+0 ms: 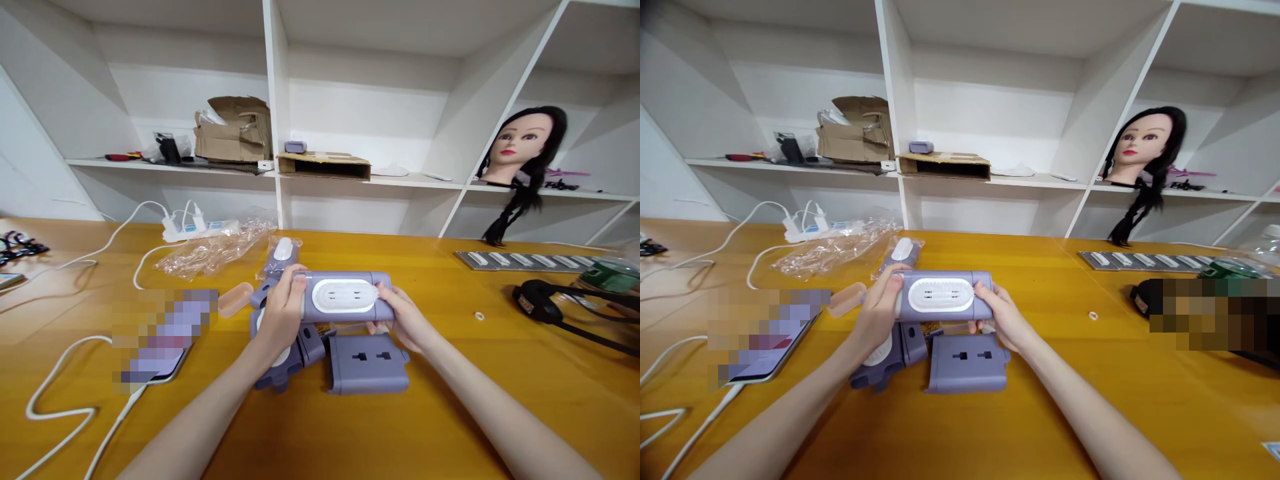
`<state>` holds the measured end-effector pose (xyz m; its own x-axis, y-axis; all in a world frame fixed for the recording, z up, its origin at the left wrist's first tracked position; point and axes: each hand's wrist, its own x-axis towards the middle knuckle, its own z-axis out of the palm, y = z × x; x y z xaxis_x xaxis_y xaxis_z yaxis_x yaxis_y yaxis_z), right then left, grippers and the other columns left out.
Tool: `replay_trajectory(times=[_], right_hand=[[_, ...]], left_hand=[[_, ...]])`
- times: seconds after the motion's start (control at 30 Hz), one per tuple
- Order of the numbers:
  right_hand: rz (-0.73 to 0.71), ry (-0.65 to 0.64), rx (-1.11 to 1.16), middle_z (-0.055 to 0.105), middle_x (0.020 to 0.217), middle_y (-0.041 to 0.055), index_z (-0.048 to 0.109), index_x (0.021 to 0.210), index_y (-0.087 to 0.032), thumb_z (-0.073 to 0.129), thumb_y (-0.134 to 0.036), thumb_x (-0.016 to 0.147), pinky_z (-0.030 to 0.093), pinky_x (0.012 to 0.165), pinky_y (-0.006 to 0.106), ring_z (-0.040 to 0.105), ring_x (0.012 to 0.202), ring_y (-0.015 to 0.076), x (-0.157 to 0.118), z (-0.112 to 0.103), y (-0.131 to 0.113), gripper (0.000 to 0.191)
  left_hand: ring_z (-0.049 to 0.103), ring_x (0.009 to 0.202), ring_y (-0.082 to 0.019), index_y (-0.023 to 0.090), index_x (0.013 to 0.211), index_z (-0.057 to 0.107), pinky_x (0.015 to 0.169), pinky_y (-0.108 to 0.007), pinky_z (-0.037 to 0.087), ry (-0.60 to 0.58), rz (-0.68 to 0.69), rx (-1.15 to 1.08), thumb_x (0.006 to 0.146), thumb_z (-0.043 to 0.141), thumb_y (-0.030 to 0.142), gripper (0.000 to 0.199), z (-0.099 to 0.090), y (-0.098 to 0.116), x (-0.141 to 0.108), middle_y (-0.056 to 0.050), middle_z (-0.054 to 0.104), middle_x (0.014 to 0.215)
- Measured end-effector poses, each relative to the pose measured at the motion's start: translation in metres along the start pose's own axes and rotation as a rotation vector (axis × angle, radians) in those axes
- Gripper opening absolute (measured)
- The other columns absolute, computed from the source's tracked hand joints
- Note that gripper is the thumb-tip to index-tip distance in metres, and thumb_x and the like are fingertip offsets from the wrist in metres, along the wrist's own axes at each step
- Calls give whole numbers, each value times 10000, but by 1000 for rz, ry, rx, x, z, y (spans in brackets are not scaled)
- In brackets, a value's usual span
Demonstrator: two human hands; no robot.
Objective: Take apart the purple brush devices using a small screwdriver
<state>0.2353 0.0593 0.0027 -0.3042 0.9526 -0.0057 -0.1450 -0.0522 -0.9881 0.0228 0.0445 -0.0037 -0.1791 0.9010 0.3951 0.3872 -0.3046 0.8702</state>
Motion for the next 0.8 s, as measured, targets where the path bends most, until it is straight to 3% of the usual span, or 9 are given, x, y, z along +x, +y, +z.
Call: replay_trajectory(times=[0.1, 0.3, 0.43, 0.57, 0.8], right_hand=[[-82, 19, -14, 438, 334, -56, 473, 634, -202, 545, -485, 803, 246, 342, 215, 398, 298, 87, -1, 4, 2, 338], [-119, 37, -15, 440, 348, -58, 462, 630, -210, 586, -460, 762, 229, 343, 233, 430, 308, 97, -3, 10, -2, 309], [-182, 96, -28, 484, 385, -55, 467, 671, -213, 603, -438, 744, 213, 326, 234, 410, 294, 84, -4, 15, -5, 273], [-186, 97, -7, 460, 363, -59, 450, 664, -209, 589, -415, 762, 195, 317, 230, 415, 284, 85, -5, 16, -5, 267], [-224, 138, 7, 485, 390, -54, 475, 682, -205, 623, -415, 748, 252, 311, 211, 437, 297, 83, -3, 15, -5, 266]], left_hand=[[530, 887, -224, 246, 975, 547, 798, -326, 363, 6, 15, 81, 881, 310, 364, 281, -4, -1, 2, -30, 626, 945], [532, 786, -203, 237, 917, 547, 713, -297, 361, -11, 81, 29, 884, 300, 376, 286, -10, 3, 6, -11, 611, 801], [546, 791, -196, 227, 951, 550, 736, -297, 360, 63, 109, 47, 891, 284, 350, 299, -7, 6, 5, -16, 621, 831], [562, 833, -196, 217, 921, 562, 753, -286, 382, 54, 129, -11, 899, 294, 363, 306, -5, 6, 6, -23, 635, 870], [582, 879, -206, 201, 981, 557, 793, -297, 394, 88, 173, 86, 913, 264, 348, 335, -2, 5, 13, -45, 644, 909]])
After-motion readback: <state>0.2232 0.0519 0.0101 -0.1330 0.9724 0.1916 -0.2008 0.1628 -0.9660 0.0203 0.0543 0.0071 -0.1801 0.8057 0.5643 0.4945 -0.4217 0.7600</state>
